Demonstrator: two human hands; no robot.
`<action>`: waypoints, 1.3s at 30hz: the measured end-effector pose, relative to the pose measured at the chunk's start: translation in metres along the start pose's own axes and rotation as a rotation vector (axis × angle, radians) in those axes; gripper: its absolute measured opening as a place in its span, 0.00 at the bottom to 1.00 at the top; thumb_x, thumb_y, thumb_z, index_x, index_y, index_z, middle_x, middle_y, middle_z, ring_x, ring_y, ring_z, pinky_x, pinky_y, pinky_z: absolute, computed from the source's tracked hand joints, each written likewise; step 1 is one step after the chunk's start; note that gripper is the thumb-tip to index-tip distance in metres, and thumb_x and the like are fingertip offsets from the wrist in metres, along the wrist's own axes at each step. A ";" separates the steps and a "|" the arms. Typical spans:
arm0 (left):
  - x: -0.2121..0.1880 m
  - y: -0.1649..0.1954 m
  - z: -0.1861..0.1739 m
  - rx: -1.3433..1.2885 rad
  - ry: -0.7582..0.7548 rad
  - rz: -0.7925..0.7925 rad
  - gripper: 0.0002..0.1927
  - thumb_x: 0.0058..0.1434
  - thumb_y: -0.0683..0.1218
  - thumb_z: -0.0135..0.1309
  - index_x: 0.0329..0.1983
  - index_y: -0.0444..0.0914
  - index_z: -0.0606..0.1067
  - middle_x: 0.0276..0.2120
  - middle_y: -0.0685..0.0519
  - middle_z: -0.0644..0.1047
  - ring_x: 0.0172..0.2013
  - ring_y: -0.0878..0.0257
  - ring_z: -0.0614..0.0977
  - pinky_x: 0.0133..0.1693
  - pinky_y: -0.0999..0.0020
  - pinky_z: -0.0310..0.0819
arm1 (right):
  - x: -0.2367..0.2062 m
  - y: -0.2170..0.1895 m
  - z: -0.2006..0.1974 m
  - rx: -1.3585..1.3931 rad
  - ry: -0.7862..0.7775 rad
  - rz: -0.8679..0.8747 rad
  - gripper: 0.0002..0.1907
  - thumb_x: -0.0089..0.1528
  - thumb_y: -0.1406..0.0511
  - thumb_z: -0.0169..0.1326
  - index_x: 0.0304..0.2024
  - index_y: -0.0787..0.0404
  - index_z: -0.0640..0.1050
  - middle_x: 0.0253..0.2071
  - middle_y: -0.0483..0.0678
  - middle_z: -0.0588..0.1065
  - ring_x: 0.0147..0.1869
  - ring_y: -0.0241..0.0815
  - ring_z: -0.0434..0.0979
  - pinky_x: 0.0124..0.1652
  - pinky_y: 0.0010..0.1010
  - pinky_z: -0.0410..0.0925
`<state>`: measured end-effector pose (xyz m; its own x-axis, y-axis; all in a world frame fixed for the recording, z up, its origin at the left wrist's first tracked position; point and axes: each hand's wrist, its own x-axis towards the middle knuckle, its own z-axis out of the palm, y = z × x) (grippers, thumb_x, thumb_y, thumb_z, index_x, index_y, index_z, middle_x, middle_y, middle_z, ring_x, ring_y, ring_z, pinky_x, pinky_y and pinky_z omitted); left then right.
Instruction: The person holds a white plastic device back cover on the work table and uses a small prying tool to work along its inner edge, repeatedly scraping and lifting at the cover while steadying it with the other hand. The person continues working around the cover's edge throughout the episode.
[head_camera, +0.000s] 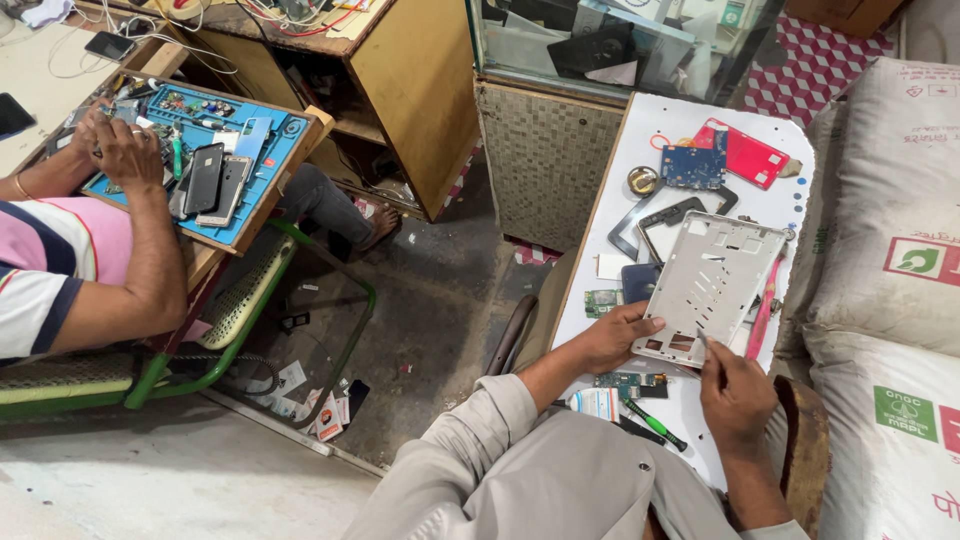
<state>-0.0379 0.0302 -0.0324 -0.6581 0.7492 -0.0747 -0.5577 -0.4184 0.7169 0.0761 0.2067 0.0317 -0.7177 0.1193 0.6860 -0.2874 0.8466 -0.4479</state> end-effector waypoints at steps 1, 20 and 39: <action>0.000 0.000 0.000 0.012 0.006 -0.004 0.18 0.76 0.47 0.48 0.64 0.33 0.68 0.54 0.48 0.76 0.53 0.61 0.80 0.56 0.63 0.78 | 0.001 0.000 0.000 0.004 0.029 0.033 0.09 0.67 0.73 0.62 0.50 0.64 0.82 0.34 0.54 0.77 0.32 0.46 0.76 0.34 0.33 0.69; -0.002 0.005 0.006 0.026 0.005 -0.002 0.18 0.76 0.47 0.49 0.64 0.33 0.69 0.53 0.49 0.77 0.52 0.63 0.80 0.55 0.64 0.78 | 0.004 -0.002 -0.002 -0.072 0.010 -0.031 0.09 0.65 0.73 0.62 0.48 0.65 0.82 0.29 0.52 0.75 0.29 0.46 0.73 0.33 0.37 0.68; -0.003 0.008 0.008 0.084 0.037 -0.027 0.20 0.74 0.48 0.50 0.64 0.33 0.68 0.54 0.47 0.76 0.53 0.61 0.80 0.57 0.62 0.78 | 0.001 -0.003 -0.001 -0.027 -0.020 -0.036 0.08 0.65 0.73 0.62 0.48 0.64 0.82 0.30 0.52 0.76 0.30 0.46 0.74 0.35 0.37 0.68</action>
<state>-0.0359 0.0286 -0.0206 -0.6622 0.7397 -0.1195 -0.5324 -0.3523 0.7697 0.0774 0.2050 0.0342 -0.7200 0.0786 0.6895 -0.2960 0.8639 -0.4075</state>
